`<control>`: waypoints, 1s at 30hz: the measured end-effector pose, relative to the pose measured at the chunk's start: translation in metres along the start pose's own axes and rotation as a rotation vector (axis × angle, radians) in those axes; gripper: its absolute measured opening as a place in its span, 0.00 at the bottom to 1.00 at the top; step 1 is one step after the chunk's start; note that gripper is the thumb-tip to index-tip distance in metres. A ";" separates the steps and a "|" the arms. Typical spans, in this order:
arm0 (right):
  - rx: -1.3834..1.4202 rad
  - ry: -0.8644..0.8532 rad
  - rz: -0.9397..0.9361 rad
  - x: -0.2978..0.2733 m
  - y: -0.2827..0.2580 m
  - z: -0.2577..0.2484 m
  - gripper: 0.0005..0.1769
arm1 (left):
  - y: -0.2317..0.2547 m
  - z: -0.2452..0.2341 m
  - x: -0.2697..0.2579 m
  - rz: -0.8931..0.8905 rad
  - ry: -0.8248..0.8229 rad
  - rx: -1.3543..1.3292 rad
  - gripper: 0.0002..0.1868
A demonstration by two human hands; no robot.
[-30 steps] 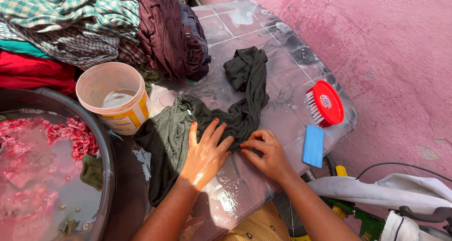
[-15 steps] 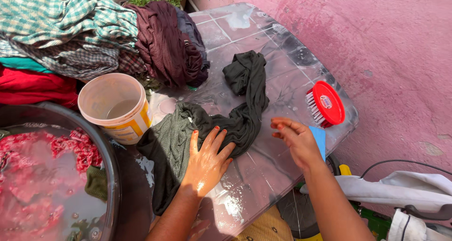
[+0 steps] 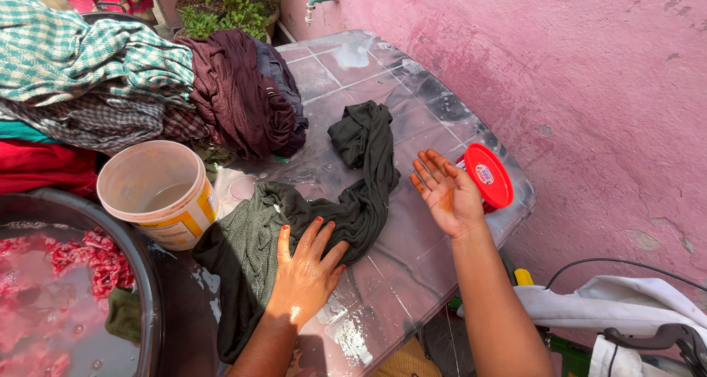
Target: The person washes clothes by hand in a basin and on a tabletop, applying detergent from a container and scrubbing the garments with a brush and a small blue tool.
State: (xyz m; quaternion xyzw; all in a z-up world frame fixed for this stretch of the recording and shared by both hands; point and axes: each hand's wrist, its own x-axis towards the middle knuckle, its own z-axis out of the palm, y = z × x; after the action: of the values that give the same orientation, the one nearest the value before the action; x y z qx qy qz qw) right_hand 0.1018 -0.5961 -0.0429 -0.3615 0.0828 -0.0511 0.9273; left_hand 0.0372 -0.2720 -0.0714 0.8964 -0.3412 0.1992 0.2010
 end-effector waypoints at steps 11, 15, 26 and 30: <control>-0.724 -0.038 -0.033 0.010 0.020 0.033 0.25 | 0.010 -0.042 0.009 -0.045 -0.033 -0.172 0.28; -1.314 -0.125 -0.362 0.036 0.041 0.069 0.38 | 0.002 -0.070 0.005 -0.115 0.127 0.013 0.31; -1.889 -0.010 -0.799 0.182 0.012 0.054 0.13 | -0.047 -0.059 -0.115 -0.756 0.427 -0.339 0.17; -1.597 0.327 -1.015 0.216 -0.048 0.030 0.14 | -0.027 -0.067 -0.166 -0.527 0.297 -0.300 0.22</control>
State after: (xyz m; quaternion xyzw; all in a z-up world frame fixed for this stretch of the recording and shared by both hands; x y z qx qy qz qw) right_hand 0.3174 -0.6445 -0.0137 -0.8678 0.0550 -0.4249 0.2519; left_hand -0.0731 -0.1317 -0.1034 0.8753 -0.0902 0.2164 0.4230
